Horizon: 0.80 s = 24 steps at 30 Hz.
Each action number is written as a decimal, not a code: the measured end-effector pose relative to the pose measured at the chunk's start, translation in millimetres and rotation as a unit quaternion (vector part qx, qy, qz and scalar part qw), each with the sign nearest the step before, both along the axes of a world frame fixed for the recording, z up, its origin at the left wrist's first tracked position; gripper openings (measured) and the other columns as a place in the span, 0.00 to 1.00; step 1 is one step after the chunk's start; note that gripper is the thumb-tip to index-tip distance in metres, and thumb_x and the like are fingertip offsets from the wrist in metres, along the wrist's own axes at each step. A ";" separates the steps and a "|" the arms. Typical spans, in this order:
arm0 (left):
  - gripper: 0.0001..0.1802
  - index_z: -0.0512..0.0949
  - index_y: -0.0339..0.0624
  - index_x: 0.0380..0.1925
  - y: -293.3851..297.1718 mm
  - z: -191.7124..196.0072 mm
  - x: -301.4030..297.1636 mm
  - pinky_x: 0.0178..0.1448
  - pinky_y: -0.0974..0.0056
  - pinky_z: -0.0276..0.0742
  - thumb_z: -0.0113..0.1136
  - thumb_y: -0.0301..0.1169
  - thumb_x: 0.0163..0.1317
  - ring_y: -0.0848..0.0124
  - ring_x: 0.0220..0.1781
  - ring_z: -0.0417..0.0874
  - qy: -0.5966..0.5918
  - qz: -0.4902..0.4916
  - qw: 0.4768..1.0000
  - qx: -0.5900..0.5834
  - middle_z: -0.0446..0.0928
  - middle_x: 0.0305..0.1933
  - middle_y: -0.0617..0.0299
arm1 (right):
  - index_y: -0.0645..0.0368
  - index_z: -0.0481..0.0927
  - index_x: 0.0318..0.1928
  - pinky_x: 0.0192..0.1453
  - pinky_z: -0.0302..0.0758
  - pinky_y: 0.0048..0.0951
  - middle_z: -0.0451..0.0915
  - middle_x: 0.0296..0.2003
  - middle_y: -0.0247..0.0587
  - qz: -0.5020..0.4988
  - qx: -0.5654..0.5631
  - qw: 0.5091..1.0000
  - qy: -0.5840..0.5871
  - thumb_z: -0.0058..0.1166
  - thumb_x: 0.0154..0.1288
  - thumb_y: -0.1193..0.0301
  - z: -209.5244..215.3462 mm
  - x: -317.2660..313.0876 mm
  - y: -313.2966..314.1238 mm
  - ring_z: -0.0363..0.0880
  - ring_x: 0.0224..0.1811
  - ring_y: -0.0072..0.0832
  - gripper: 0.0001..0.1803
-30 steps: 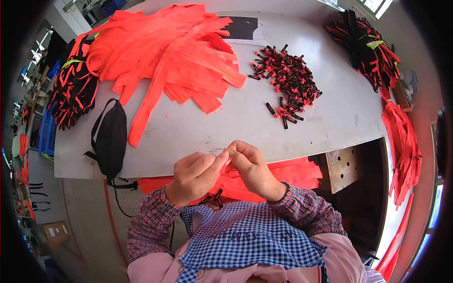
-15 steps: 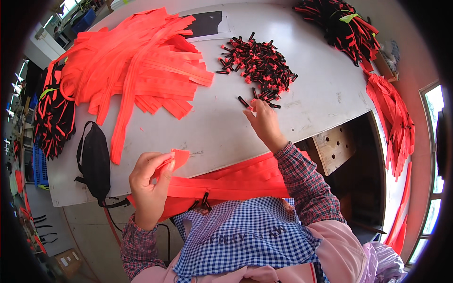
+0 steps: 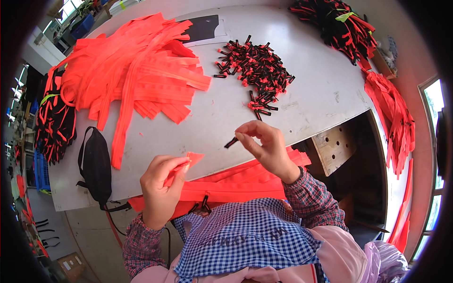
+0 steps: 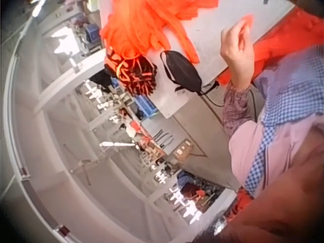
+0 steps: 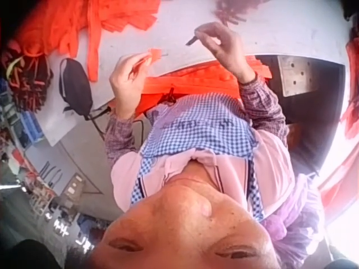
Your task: Assembling red straps with plastic buckles by threading them through and fitting components.
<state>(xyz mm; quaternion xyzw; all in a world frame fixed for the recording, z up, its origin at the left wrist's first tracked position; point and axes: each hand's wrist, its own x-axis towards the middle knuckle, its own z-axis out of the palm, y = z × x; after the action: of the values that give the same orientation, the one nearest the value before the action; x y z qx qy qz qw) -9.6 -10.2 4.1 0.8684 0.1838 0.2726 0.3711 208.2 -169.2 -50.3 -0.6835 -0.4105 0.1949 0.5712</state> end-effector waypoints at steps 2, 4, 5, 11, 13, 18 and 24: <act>0.11 0.83 0.35 0.43 -6.4 0.6 3.9 0.46 0.65 0.83 0.65 0.16 0.60 0.66 0.41 0.86 -0.004 -0.021 1.000 0.002 0.82 0.41 0.56 | 0.65 0.82 0.44 0.51 0.76 0.24 0.84 0.38 0.31 0.060 0.032 0.995 0.077 0.63 0.70 0.75 19.3 -23.4 -3.9 0.81 0.42 0.17 0.07; 0.12 0.84 0.35 0.43 -12.4 0.5 5.8 0.45 0.64 0.84 0.66 0.15 0.60 0.66 0.42 0.86 -0.006 -0.036 0.999 -0.017 0.82 0.42 0.56 | 0.64 0.83 0.42 0.46 0.79 0.25 0.84 0.35 0.35 0.074 0.064 0.994 0.048 0.67 0.66 0.74 30.7 -41.3 -1.1 0.82 0.38 0.20 0.08; 0.14 0.84 0.36 0.44 -15.0 0.3 5.8 0.44 0.63 0.84 0.66 0.14 0.57 0.64 0.43 0.87 -0.011 -0.042 0.998 -0.035 0.82 0.42 0.55 | 0.64 0.83 0.42 0.44 0.79 0.25 0.84 0.35 0.36 0.089 0.063 0.994 0.012 0.68 0.65 0.74 34.4 -46.7 0.1 0.83 0.37 0.21 0.09; 0.17 0.84 0.37 0.44 -18.5 -2.7 -0.9 0.42 0.62 0.84 0.66 0.13 0.54 0.62 0.41 0.86 -0.033 -0.062 0.997 -0.006 0.81 0.42 0.56 | 0.61 0.82 0.35 0.36 0.80 0.28 0.85 0.31 0.37 0.074 0.104 0.976 -0.178 0.76 0.55 0.68 37.5 -58.7 12.5 0.85 0.32 0.29 0.15; 0.17 0.84 0.37 0.44 -17.8 -3.6 -1.7 0.41 0.63 0.84 0.65 0.13 0.54 0.63 0.40 0.86 -0.037 -0.066 0.997 -0.010 0.81 0.41 0.56 | 0.59 0.81 0.34 0.33 0.79 0.28 0.84 0.30 0.37 0.074 0.112 0.964 -0.229 0.77 0.53 0.67 37.9 -58.4 15.3 0.84 0.30 0.30 0.16; 0.17 0.84 0.36 0.43 -16.0 -1.7 -3.0 0.37 0.63 0.83 0.65 0.13 0.52 0.64 0.36 0.85 -0.027 -0.071 0.997 0.016 0.81 0.39 0.56 | 0.58 0.81 0.33 0.31 0.78 0.28 0.82 0.27 0.37 0.087 0.111 0.938 -0.317 0.77 0.50 0.67 44.0 -55.9 19.2 0.82 0.28 0.31 0.16; 0.14 0.84 0.32 0.40 -16.2 -1.8 -6.3 0.38 0.64 0.81 0.65 0.12 0.51 0.63 0.35 0.86 -0.007 -0.065 0.997 0.043 0.82 0.38 0.55 | 0.60 0.83 0.34 0.31 0.79 0.30 0.81 0.25 0.37 0.124 0.120 0.909 -0.379 0.76 0.51 0.67 45.1 -52.1 27.9 0.81 0.27 0.32 0.16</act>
<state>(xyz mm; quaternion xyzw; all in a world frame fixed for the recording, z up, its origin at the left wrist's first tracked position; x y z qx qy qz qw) -15.9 -26.4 2.3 0.8917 0.1127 0.2611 0.3520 156.2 -141.3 -5.2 -0.5760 -0.6978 -0.0598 0.4217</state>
